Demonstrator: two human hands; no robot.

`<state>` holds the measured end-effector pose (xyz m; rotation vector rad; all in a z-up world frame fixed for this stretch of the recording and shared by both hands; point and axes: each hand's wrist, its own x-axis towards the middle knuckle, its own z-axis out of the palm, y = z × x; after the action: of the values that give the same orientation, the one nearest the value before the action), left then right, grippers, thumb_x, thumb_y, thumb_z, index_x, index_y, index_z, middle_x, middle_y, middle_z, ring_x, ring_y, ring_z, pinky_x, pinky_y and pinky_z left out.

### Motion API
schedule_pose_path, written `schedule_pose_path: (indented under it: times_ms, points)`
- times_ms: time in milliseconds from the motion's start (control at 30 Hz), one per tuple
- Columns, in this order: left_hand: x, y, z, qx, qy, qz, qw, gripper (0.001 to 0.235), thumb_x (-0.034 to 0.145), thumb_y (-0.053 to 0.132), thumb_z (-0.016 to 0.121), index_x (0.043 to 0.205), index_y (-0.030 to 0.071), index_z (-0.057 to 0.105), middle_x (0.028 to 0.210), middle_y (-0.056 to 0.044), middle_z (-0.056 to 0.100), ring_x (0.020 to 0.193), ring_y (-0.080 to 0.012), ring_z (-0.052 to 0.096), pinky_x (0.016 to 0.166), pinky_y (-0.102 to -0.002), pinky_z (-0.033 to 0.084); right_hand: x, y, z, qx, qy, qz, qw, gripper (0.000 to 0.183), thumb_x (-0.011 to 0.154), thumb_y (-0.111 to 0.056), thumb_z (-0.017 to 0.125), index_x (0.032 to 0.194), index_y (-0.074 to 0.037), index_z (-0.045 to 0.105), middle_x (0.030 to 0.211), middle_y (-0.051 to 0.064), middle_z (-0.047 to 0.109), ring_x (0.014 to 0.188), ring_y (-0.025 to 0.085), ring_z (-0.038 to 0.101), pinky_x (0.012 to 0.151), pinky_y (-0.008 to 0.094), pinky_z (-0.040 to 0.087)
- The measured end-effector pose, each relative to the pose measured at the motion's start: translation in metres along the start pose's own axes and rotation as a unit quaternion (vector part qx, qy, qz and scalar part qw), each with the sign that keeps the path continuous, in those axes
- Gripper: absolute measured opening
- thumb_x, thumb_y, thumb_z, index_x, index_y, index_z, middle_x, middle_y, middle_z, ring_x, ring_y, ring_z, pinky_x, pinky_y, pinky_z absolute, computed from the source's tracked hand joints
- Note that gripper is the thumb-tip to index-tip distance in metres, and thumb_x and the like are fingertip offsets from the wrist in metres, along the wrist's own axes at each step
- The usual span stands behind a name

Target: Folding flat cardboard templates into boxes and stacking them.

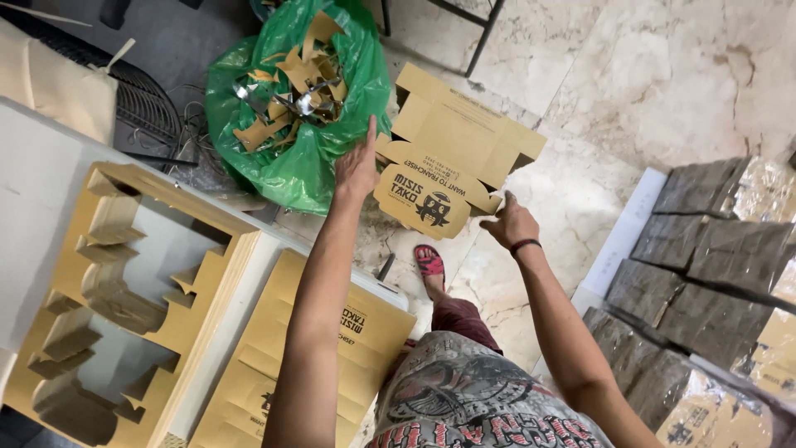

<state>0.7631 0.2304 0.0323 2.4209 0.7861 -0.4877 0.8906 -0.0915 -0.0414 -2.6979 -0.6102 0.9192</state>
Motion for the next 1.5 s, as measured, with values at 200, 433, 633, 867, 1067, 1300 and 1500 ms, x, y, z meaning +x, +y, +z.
schedule_pose_path:
  times_ms: [200,433,633,867,1067,1300,1500]
  points:
    - [-0.183,-0.056,0.051,-0.148,0.319,0.044,0.935,0.074,0.095,-0.004,0.062,0.159,-0.006,0.025,0.13,-0.043,0.055,0.122,-0.0563,0.054,0.103,-0.062,0.043,-0.063,0.028,0.036,0.065,0.006,0.003,0.998,0.081,0.091,-0.041,0.068,0.154,0.002,0.04,0.128,0.02,0.071,0.115,0.041,0.067,0.098,0.056,0.054]
    - [-0.44,-0.174,0.302,-0.191,0.302,-0.414,0.837,0.07,0.091,0.039,0.058,0.155,0.019,0.038,0.167,-0.012,0.031,0.154,-0.0359,0.024,0.117,-0.062,0.025,-0.144,-0.02,0.161,0.084,-0.116,-0.123,0.982,0.066,0.091,-0.043,0.068,0.147,-0.012,0.052,0.136,0.013,0.065,0.113,0.031,0.07,0.094,0.043,0.058]
    - [-0.497,-0.178,0.446,-0.243,0.553,-0.258,0.754,0.039,0.091,0.011,0.068,0.128,0.006,0.06,0.128,-0.015,0.063,0.123,-0.0297,0.059,0.106,-0.041,0.05,-0.174,-0.039,0.27,-0.04,-0.046,-0.205,0.977,0.041,0.09,-0.039,0.061,0.12,-0.01,0.059,0.117,0.016,0.06,0.091,0.037,0.065,0.077,0.05,0.056]
    - [-0.392,-0.202,0.455,-0.239,0.525,-0.253,0.777,0.043,0.089,0.015,0.064,0.132,0.01,0.062,0.139,-0.014,0.061,0.132,-0.031,0.056,0.105,-0.049,0.049,-0.2,-0.095,0.23,-0.101,-0.063,-0.117,0.986,0.048,0.087,-0.049,0.057,0.1,-0.008,0.079,0.111,0.024,0.073,0.101,0.043,0.068,0.086,0.051,0.053]
    - [-0.589,-0.173,0.426,-0.197,0.504,-0.238,0.807,0.047,0.088,0.019,0.061,0.135,0.014,0.064,0.148,-0.014,0.059,0.14,-0.0321,0.052,0.105,-0.055,0.048,-0.207,-0.113,0.222,-0.121,-0.041,-0.044,0.991,0.047,0.081,-0.048,0.067,0.105,-0.009,0.075,0.117,0.019,0.073,0.104,0.038,0.07,0.082,0.047,0.057]
    - [-0.667,-0.237,0.359,-0.429,0.276,-0.604,0.612,0.077,0.093,0.028,0.047,0.161,0.023,0.011,0.168,-0.019,0.014,0.146,-0.0551,0.027,0.116,-0.072,0.031,-0.211,-0.116,0.224,-0.128,-0.003,-0.055,0.99,0.05,0.082,-0.051,0.062,0.114,-0.013,0.072,0.121,0.017,0.073,0.11,0.039,0.069,0.085,0.048,0.057]
    - [-0.676,-0.264,0.4,-0.412,0.273,-0.527,0.692,0.092,0.079,0.029,0.063,0.162,0.015,0.024,0.166,-0.01,0.028,0.14,-0.0426,0.044,0.104,-0.068,0.046,-0.219,-0.128,0.22,-0.165,-0.015,-0.041,0.985,0.05,0.09,-0.05,0.058,0.111,-0.008,0.075,0.12,0.019,0.073,0.107,0.038,0.071,0.085,0.049,0.057]
